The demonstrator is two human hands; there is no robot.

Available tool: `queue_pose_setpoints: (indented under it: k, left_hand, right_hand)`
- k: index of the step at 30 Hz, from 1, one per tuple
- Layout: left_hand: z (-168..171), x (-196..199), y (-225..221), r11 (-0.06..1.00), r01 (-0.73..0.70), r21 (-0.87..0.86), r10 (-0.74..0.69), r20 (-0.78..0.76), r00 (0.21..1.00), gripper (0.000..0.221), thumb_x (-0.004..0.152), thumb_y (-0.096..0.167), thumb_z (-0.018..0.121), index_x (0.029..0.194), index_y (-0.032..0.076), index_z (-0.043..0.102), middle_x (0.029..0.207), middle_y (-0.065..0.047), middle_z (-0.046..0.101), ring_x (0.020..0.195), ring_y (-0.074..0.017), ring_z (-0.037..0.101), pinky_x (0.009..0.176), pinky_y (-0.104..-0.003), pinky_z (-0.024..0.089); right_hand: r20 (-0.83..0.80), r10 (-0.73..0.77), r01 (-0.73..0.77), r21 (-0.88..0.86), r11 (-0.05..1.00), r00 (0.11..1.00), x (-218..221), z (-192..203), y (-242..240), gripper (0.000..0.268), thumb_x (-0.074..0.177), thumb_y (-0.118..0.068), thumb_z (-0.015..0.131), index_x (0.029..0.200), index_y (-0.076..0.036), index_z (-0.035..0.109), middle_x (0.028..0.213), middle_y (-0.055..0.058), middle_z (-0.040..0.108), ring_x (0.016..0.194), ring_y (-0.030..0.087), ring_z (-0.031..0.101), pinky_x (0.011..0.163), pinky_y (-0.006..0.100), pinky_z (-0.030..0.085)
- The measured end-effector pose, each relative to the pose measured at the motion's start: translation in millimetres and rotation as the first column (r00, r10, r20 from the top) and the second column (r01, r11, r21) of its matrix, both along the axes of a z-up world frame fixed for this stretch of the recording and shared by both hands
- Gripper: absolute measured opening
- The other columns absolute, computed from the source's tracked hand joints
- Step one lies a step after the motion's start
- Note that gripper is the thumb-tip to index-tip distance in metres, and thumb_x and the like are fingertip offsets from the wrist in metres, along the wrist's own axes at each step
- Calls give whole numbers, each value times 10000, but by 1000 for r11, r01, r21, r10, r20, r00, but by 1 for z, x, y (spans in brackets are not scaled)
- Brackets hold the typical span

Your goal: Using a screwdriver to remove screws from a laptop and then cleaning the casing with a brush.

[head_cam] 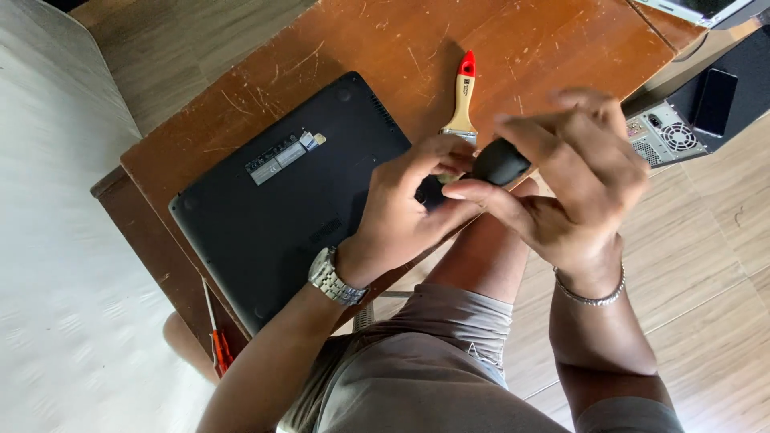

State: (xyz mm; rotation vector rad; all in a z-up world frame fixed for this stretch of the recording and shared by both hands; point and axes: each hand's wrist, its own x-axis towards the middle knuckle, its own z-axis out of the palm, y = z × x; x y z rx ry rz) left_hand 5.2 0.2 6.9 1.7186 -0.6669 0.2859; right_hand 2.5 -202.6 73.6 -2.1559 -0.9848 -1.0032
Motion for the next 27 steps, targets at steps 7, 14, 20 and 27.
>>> queue_pose_setpoints:
  k: [7, 14, 20, 27]
  left_hand:
    - [6, 0, 11, 995, 90, -44, -90, -19, 996, 622, 1027, 197, 941, 1512, 86, 567, 1396, -97, 752, 1241, -189, 820, 1168, -327, 708]
    - [-1, 5, 10, 986, 163, -32, -164, -26, 986, 462, 1148, 210, 764, 1528, 73, 541, 1378, -102, 760, 1221, -216, 821, 1133, -346, 677]
    - [-8, 11, 8, 977, 202, 64, -205, 50, 977, 379, 1159, 188, 720, 1470, 33, 570, 1337, -140, 798, 1206, -278, 844, 1079, -370, 683]
    - [4, -3, 34, 942, 180, 283, -190, 9, 982, 527, 1249, 203, 537, 1701, 3, 355, 1657, -293, 611, 1527, -428, 660, 1311, -519, 525]
  right_hand:
    - [34, -78, 77, 44, 996, 996, 1, -13, 1, 617, 1000, -365, 1051, 1275, 127, 801, 1021, 188, 716, 810, 315, 589, 1069, 592, 583]
    - [15, 31, -31, 53, 998, 999, 1, -16, 3, 393, 1103, -241, 857, 1295, 85, 749, 1216, 250, 760, 1076, 374, 662, 1100, 630, 536]
    - [-74, 54, -46, 100, 994, 996, -2, -21, 2, 494, 1056, -182, 924, 1384, 131, 726, 1127, 197, 790, 1018, 355, 718, 1203, 623, 565]
    - [-129, -11, 15, 27, 1000, 992, -5, -35, -12, 685, 1026, -137, 1011, 1481, 218, 640, 1440, 396, 745, 1263, 505, 813, 1129, 537, 676]
